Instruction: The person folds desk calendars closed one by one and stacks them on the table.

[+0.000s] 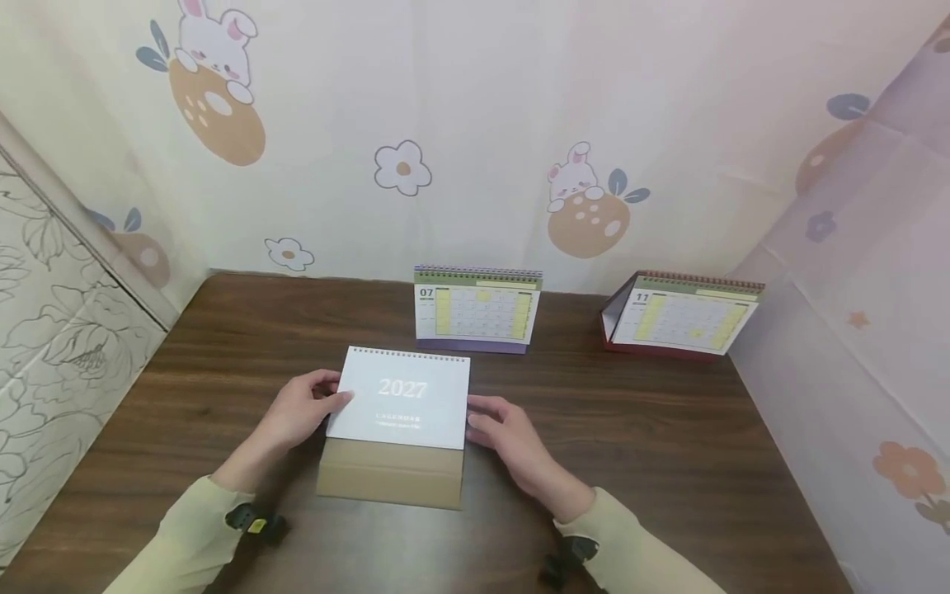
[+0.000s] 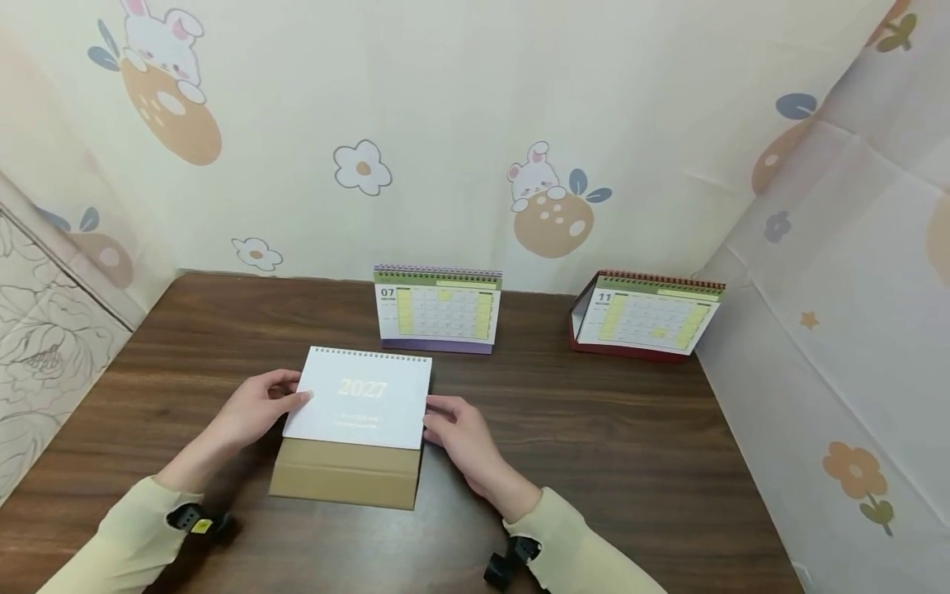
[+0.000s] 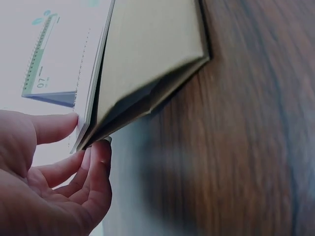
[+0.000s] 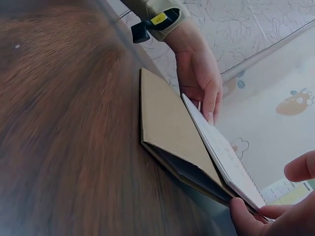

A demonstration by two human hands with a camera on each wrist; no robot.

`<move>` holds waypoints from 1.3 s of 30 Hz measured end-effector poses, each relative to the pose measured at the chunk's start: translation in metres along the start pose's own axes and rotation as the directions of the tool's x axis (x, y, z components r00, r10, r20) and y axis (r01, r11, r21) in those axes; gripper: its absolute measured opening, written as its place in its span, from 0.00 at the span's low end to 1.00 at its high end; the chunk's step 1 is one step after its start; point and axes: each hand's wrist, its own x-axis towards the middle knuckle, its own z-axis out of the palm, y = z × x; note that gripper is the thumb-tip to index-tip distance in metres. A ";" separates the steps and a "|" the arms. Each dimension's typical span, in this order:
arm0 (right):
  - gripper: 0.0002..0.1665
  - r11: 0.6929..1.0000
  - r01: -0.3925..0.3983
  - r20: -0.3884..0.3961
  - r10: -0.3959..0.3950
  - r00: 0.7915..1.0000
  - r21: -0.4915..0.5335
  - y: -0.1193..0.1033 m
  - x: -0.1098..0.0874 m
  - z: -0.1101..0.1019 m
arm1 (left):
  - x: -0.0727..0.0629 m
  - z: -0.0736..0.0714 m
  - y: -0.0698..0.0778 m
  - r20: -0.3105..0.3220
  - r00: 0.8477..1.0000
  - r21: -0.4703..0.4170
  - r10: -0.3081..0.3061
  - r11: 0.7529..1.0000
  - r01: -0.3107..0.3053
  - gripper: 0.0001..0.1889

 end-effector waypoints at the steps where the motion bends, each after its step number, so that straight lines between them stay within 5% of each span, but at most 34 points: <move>1: 0.24 1.000 0.002 0.004 -0.002 1.000 -0.001 -0.001 0.001 0.002 | 0.000 -0.002 -0.001 -0.004 1.000 0.006 -0.003 1.000 0.003 0.26; 21: 0.25 0.997 -0.037 0.071 0.033 0.997 0.066 -0.006 0.019 0.050 | -0.015 -0.025 -0.023 -0.050 0.998 0.206 0.024 0.979 -0.013 0.37; 39: 0.27 0.995 -0.018 0.162 0.002 0.987 0.097 -0.009 0.036 0.081 | -0.021 -0.046 -0.037 -0.067 0.996 0.227 -0.066 0.971 0.080 0.45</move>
